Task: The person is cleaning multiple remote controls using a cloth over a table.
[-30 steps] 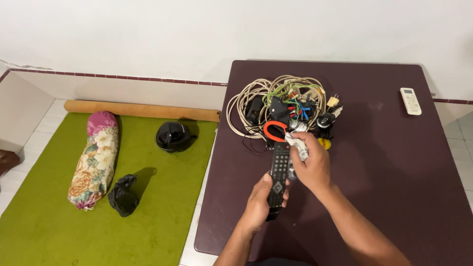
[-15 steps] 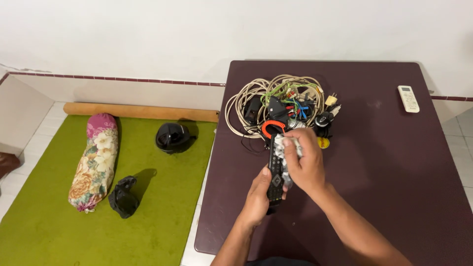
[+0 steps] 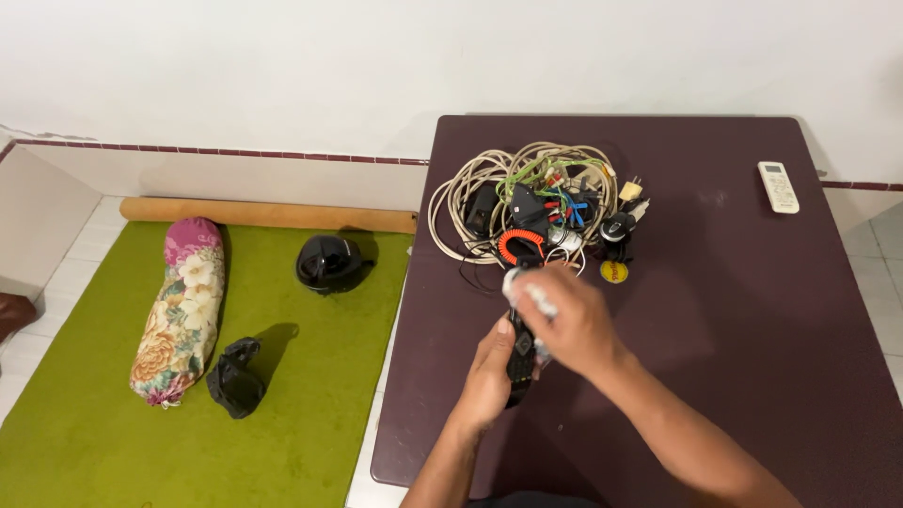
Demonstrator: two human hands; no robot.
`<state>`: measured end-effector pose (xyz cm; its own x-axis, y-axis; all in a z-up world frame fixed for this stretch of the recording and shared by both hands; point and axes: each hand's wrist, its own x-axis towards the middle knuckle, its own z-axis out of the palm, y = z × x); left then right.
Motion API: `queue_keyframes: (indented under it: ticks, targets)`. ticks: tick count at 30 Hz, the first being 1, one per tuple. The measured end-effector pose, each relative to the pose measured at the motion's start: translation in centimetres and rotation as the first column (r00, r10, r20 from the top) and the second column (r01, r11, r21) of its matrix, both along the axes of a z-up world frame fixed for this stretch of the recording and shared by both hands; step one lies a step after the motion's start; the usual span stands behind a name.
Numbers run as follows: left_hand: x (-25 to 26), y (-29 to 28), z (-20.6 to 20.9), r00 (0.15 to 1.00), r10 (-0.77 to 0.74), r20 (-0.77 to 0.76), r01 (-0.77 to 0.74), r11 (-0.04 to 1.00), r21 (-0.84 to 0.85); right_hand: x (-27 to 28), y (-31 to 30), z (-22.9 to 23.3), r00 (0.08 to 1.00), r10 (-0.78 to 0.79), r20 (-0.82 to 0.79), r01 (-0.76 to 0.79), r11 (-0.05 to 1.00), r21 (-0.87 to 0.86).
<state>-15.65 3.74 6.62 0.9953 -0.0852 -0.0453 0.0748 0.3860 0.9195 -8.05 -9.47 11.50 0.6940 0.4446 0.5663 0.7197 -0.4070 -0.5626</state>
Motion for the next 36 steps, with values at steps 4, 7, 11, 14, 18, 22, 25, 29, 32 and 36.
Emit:
queue_keyframes:
  ticks: [4, 7, 11, 14, 18, 22, 25, 29, 32, 36]
  targets:
    - [-0.6, 0.0, -0.7, 0.998, -0.059, -0.005, 0.058, 0.991, -0.118, 0.3, -0.5, 0.2, 0.989, -0.136, 0.053, 0.126, 0.979, 0.160]
    - [-0.1, -0.2, -0.1, 0.999, -0.037, 0.006, 0.037, 0.995, -0.097, -0.9, -0.4, 0.8, 0.988, -0.110, 0.108, 0.092, 0.982, 0.166]
    - [-0.3, 0.0, 0.2, 0.995, 0.019, -0.098, -0.027, 0.996, -0.084, -1.0, -0.6, 0.1, 1.000, -0.021, 0.022, 0.018, 0.996, 0.090]
    - [-0.2, 0.1, -0.5, 0.996, -0.023, -0.082, 0.011, 0.990, -0.143, -1.2, -0.8, 0.3, 0.996, -0.080, 0.027, 0.077, 0.991, 0.113]
    - [-0.2, 0.0, -1.1, 0.997, -0.009, -0.082, -0.004, 0.987, -0.162, -2.0, -0.8, 0.4, 0.960, 0.023, -0.279, 0.004, 0.995, 0.098]
    - [-0.6, -0.2, -0.6, 0.998, -0.043, -0.051, 0.033, 0.982, -0.187, -2.1, -0.9, 0.2, 0.990, -0.119, -0.071, 0.128, 0.981, 0.143]
    - [0.6, -0.1, -0.5, 0.994, -0.004, -0.108, -0.011, 0.990, -0.139, -2.0, -0.5, 0.6, 0.985, -0.096, -0.145, 0.116, 0.984, 0.136]
    - [-0.1, -0.4, -0.1, 0.999, -0.003, -0.038, 0.002, 1.000, -0.017, -1.0, -0.4, 1.1, 0.999, -0.044, 0.022, 0.040, 0.988, 0.150]
    - [0.2, -0.6, -0.8, 0.999, -0.033, -0.025, 0.034, 0.998, 0.054, 0.0, -0.1, 1.5, 0.987, -0.156, 0.033, 0.145, 0.965, 0.217]
    - [1.1, -0.3, -1.6, 1.000, 0.026, -0.008, -0.026, 1.000, 0.007, -1.8, 0.4, -0.4, 0.993, -0.110, 0.041, 0.098, 0.969, 0.227]
